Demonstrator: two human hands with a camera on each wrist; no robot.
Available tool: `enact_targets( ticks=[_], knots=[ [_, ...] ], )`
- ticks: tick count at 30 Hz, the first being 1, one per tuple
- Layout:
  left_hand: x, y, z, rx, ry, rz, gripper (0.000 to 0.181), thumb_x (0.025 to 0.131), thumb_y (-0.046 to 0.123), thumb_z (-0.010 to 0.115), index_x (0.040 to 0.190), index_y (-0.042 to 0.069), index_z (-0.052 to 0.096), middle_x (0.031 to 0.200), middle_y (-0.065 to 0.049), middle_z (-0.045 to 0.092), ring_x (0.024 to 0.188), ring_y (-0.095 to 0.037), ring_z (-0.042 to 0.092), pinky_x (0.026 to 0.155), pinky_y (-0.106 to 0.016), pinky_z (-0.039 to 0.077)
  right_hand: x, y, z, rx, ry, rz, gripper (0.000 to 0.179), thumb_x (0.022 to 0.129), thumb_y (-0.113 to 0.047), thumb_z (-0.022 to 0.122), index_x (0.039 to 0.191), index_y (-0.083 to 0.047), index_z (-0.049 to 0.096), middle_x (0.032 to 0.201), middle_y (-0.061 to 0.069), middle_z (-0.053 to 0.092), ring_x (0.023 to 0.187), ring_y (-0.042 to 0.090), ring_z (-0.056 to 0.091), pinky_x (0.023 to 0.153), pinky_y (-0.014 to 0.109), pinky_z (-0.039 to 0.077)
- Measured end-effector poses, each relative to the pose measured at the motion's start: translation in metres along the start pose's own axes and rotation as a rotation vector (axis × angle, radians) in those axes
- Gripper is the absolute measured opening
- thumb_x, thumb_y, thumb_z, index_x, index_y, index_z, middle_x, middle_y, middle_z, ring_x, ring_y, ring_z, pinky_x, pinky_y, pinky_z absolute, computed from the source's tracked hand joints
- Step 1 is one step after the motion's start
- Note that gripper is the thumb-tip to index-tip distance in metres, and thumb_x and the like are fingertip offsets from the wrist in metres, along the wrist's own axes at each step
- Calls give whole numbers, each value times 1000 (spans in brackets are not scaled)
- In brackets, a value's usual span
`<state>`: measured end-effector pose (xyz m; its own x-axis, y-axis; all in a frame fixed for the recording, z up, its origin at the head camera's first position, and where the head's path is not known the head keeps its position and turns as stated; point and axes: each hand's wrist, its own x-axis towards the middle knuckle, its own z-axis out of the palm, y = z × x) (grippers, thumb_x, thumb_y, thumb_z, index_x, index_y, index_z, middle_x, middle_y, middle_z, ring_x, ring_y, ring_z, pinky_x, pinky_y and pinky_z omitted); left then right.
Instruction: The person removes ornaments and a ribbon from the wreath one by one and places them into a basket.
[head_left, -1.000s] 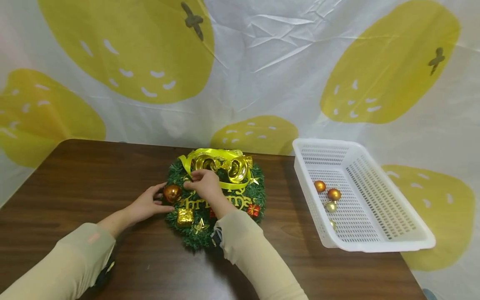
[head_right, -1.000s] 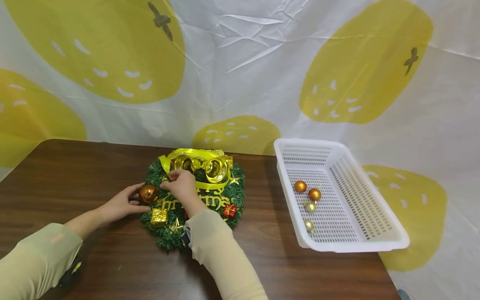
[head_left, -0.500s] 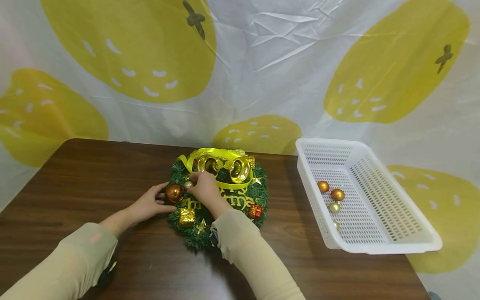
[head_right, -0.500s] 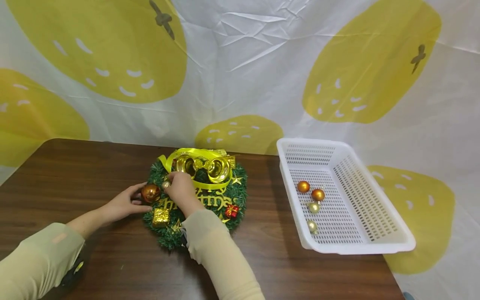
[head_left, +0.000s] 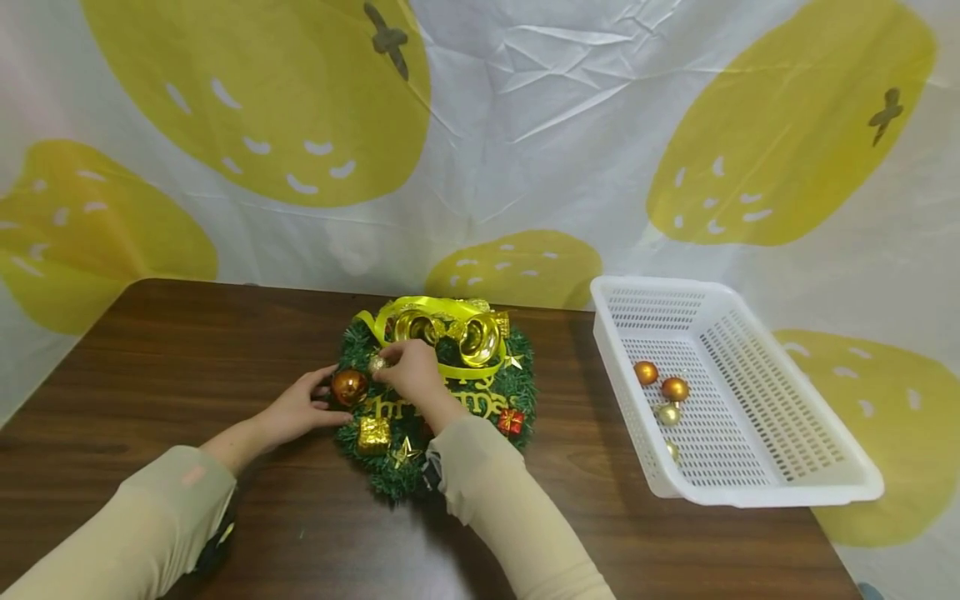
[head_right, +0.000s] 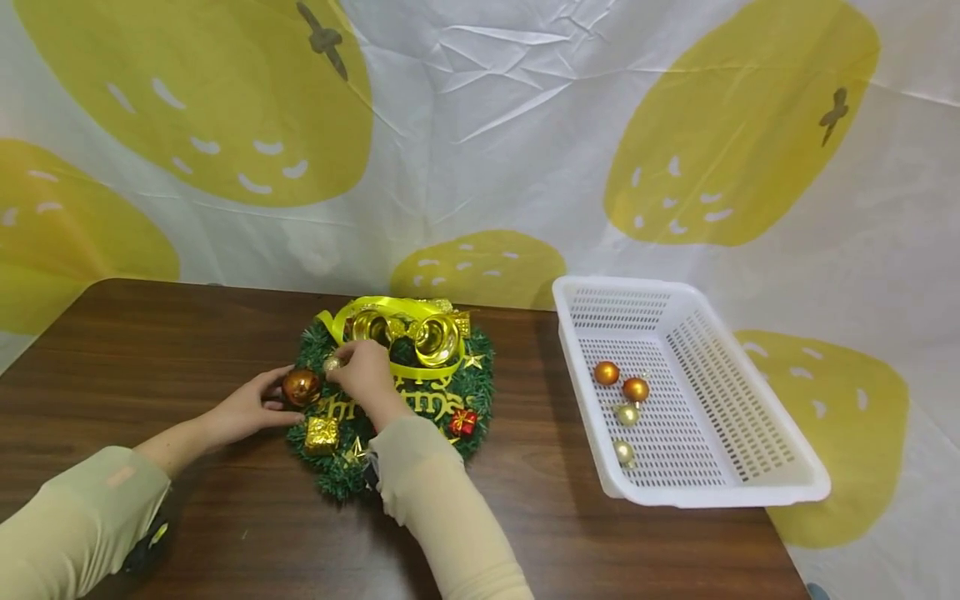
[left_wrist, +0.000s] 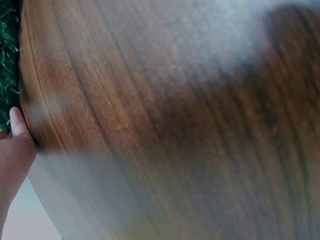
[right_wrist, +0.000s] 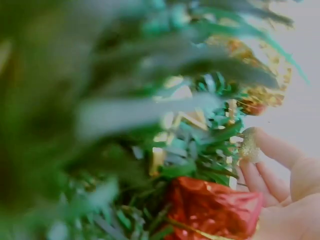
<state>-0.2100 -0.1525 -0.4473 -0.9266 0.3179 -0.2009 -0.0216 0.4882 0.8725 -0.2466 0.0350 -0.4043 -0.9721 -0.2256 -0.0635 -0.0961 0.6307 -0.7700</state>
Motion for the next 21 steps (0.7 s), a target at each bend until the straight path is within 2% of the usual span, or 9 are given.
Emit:
enact_targets(
  ticks=[7, 14, 21],
  knots=[
    [0, 1, 0, 1, -8, -15, 95, 85, 22, 70, 148, -6, 6, 145, -37, 14, 124, -55, 36, 99, -54, 43, 0, 0, -10, 128, 2, 63, 29, 81, -17, 74, 109, -10, 70, 107, 7, 68, 95, 21, 64, 73, 30, 56],
    [0, 2, 0, -3, -8, -15, 95, 84, 23, 71, 148, -5, 6, 145, -36, 14, 125, -55, 36, 100, -54, 43, -5, -7, -28, 208, 4, 75, 29, 80, -17, 74, 109, -11, 70, 110, 8, 68, 97, 22, 63, 76, 31, 55],
    [0, 2, 1, 1, -3, -9, 96, 84, 21, 71, 148, -6, 6, 145, -37, 14, 125, -55, 36, 100, -54, 42, -12, -16, -51, 319, -20, 75, 33, 81, -15, 73, 114, -9, 68, 114, 10, 67, 106, 25, 61, 90, 39, 52]
  ],
)
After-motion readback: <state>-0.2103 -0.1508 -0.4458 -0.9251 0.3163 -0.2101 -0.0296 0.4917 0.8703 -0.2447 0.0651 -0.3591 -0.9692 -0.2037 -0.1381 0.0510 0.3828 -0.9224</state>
